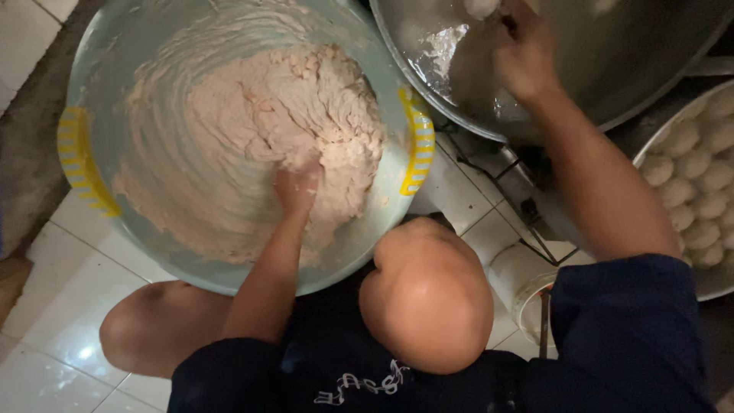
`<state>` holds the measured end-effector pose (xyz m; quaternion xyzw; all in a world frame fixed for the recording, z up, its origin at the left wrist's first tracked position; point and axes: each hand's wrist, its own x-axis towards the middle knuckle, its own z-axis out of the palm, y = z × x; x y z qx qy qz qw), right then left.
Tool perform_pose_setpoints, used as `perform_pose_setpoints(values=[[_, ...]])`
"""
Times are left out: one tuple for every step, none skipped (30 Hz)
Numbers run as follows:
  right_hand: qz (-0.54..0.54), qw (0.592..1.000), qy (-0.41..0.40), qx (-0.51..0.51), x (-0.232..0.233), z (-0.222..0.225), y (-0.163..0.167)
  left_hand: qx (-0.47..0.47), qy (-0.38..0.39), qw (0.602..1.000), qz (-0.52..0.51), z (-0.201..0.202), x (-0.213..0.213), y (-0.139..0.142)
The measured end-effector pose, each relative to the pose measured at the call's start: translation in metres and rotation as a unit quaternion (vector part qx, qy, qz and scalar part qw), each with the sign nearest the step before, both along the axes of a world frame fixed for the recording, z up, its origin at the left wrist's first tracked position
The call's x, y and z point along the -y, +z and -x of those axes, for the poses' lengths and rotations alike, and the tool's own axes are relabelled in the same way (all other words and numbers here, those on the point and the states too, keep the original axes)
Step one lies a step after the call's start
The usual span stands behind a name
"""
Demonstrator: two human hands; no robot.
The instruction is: The person sits on the floor with a large basin of meat paste and scoops portions with a spoon, shaping each portion into a ball by hand and dropping the balls into a pot of water. They occasionally add diced pieces from a blue tray into the paste and mix it before continuing to form balls.
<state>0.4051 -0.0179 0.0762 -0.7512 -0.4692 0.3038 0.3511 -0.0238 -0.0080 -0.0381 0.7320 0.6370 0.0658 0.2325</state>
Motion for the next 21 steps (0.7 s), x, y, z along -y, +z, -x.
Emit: perform_pose_setpoints(values=[[-0.070, 0.990, 0.048, 0.117, -0.003, -0.008, -0.006, 0.002, -0.051, 0.999, -0.004, -0.008, 0.002, 0.000], [-0.137, 0.959, 0.097, 0.229, -0.003, -0.012, -0.011, 0.004, -0.121, 0.992, -0.040, -0.013, 0.003, 0.001], [-0.096, 0.944, 0.097, 0.299, -0.001, -0.017, -0.014, 0.007, -0.190, 0.979, -0.075, -0.019, 0.004, 0.002], [-0.054, 0.924, 0.097, 0.367, -0.001, -0.022, -0.015, 0.008, -0.258, 0.960, -0.111, -0.024, 0.006, 0.004], [-0.012, 0.897, 0.096, 0.432, 0.000, -0.024, -0.014, 0.009, -0.325, 0.934, -0.145, -0.029, 0.008, 0.008], [-0.015, 0.896, 0.098, 0.434, 0.001, -0.027, -0.011, 0.086, -0.271, 0.954, -0.091, -0.036, 0.011, 0.013], [-0.019, 0.895, 0.100, 0.435, 0.000, -0.030, -0.005, 0.162, -0.213, 0.963, -0.039, -0.044, 0.015, 0.018], [-0.023, 0.893, 0.102, 0.437, -0.001, -0.030, 0.001, 0.235, -0.152, 0.960, 0.015, -0.052, 0.018, 0.026], [-0.067, 0.898, 0.101, 0.423, -0.001, -0.027, 0.008, 0.233, -0.137, 0.963, 0.015, -0.060, 0.018, 0.033], [-0.110, 0.902, 0.103, 0.406, 0.003, -0.025, 0.020, 0.230, -0.120, 0.966, 0.018, -0.067, 0.015, 0.041], [-0.153, 0.904, 0.107, 0.386, 0.012, -0.016, 0.031, 0.227, -0.101, 0.968, 0.021, -0.072, 0.015, 0.051], [-0.148, 0.950, 0.086, 0.259, 0.023, -0.001, 0.040, 0.281, -0.064, 0.957, 0.025, -0.076, 0.017, 0.063], [-0.138, 0.980, 0.062, 0.128, 0.033, 0.015, 0.050, 0.334, -0.027, 0.942, 0.029, -0.080, 0.019, 0.074], [-0.099, 0.994, 0.053, 0.014, 0.042, 0.031, 0.060, 0.386, 0.009, 0.922, 0.031, -0.084, 0.020, 0.085], [-0.060, 0.993, 0.029, -0.095, 0.051, 0.047, 0.071, 0.402, 0.005, 0.915, 0.037, -0.089, 0.020, 0.095], [0.002, 0.982, 0.023, -0.188, 0.061, 0.068, 0.078, 0.418, -0.003, 0.907, 0.044, -0.093, 0.017, 0.103], [0.045, 0.977, 0.060, -0.199, 0.068, 0.087, 0.084, 0.436, -0.013, 0.898, 0.050, -0.097, 0.016, 0.110], [0.084, 0.969, 0.097, -0.210, 0.073, 0.105, 0.090, 0.414, -0.038, 0.909, 0.016, -0.098, 0.015, 0.116], [0.064, 0.975, 0.135, -0.165, 0.078, 0.119, 0.096, 0.391, -0.061, 0.918, -0.019, -0.099, 0.014, 0.120], [0.045, 0.976, 0.175, -0.119, 0.081, 0.130, 0.100, 0.367, -0.083, 0.925, -0.054, -0.100, 0.013, 0.123], [0.022, 0.977, 0.189, -0.098, 0.081, 0.137, 0.101, 0.323, -0.104, 0.940, -0.041, -0.101, 0.013, 0.125]])
